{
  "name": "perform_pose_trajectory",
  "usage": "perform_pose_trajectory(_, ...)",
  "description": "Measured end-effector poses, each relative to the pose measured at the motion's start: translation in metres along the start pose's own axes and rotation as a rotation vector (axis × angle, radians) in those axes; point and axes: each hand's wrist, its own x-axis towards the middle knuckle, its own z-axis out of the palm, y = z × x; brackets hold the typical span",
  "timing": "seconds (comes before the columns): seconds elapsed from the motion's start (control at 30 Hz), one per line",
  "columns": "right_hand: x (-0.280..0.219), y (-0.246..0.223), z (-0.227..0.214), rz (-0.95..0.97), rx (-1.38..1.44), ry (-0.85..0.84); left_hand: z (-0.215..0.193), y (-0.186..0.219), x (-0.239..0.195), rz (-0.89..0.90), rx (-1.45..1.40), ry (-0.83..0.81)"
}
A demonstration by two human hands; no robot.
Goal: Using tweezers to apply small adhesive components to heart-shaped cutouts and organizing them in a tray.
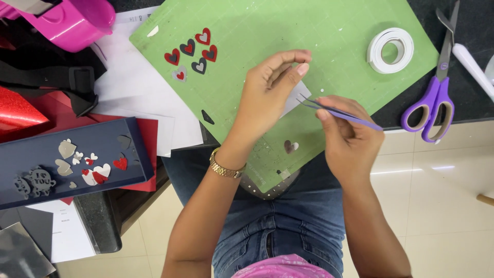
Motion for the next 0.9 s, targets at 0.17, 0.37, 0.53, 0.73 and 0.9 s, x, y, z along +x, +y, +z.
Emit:
perform_pose_trajectory(0.17,-0.026,-0.019,-0.034,0.004,0.441,0.049,-0.004,0.013,-0.028,0.093,-0.231,-0.119)
perform_pose_trajectory(0.37,-0.078,-0.053,-0.071,-0.154,0.733,0.014,0.034,0.032,-0.096,0.058,-0.854,-0.286)
perform_pose_trajectory(0.53,-0.114,-0.069,-0.081,-0.248,0.708,0.074,0.053,0.051,-0.144,0.07,-1.001,-0.434)
perform_pose_trajectory(0.73,-0.143,-0.085,-0.084,-0.327,0.591,0.137,0.055,0.068,-0.179,0.061,-0.832,-0.449)
perform_pose_trajectory(0.9,-0.158,-0.098,-0.084,-0.419,0.465,0.225,0.054,0.082,-0.197,0.122,-0.759,-0.486)
